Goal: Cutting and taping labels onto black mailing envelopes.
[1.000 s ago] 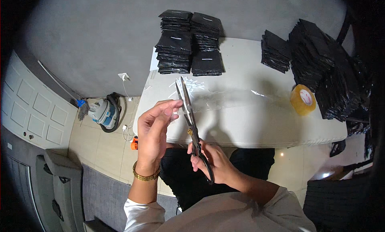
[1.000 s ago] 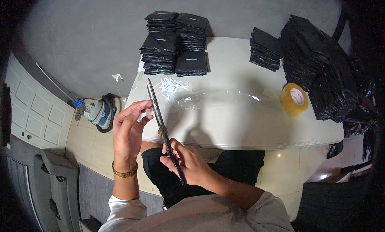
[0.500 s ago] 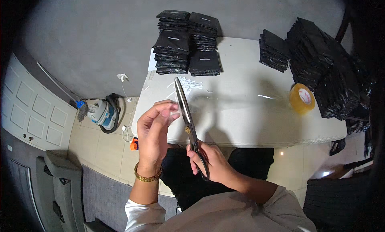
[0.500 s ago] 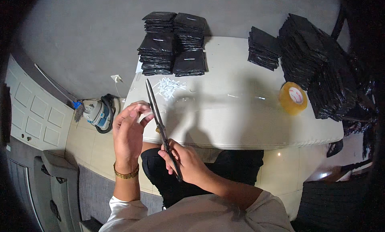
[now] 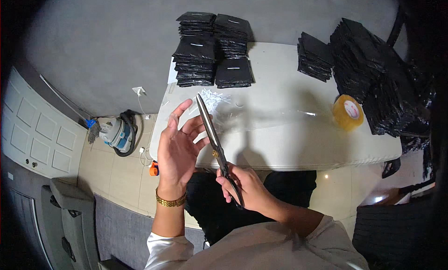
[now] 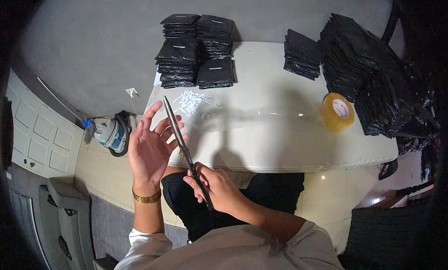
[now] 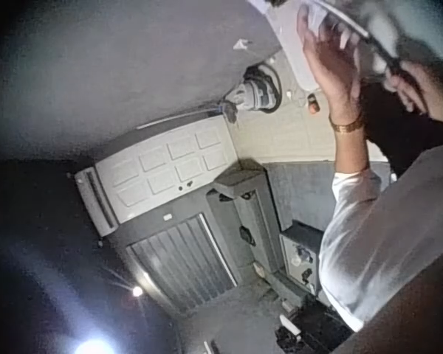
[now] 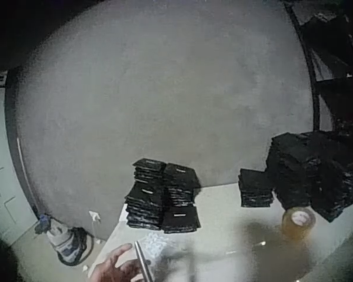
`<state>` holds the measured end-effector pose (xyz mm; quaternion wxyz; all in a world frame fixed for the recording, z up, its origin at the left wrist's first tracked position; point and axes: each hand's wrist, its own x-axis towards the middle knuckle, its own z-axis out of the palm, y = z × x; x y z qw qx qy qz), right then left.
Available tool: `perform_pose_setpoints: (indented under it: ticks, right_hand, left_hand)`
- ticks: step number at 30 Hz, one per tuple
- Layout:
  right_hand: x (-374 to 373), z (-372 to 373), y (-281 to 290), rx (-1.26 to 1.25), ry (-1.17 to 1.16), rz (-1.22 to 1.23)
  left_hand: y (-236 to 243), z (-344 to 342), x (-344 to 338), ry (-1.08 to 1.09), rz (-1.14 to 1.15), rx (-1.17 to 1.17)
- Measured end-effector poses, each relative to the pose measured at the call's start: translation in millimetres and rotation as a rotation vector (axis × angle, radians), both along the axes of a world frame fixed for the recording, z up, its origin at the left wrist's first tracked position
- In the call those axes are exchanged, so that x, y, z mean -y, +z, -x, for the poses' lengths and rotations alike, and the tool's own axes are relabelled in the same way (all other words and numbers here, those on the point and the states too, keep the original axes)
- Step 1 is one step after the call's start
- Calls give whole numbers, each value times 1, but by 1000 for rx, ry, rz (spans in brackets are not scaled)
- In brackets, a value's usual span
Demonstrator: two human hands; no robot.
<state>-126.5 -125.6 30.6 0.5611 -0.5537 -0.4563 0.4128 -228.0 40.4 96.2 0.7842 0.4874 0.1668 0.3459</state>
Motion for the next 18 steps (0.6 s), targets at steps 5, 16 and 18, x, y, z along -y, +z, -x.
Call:
perform_pose_setpoints:
  ticks: [5,16,18]
  right_hand:
    - [-1,2,-1,-48,14,-8]
    - [7,-1,-13,180,97,-37]
    - [14,0,-21,166,132,-82]
  left_hand:
    - [2,1,0,-5,-2,7]
    - [3,-2,-21,91,-56,-19]
    - [7,-6,-21,90,-61,-6]
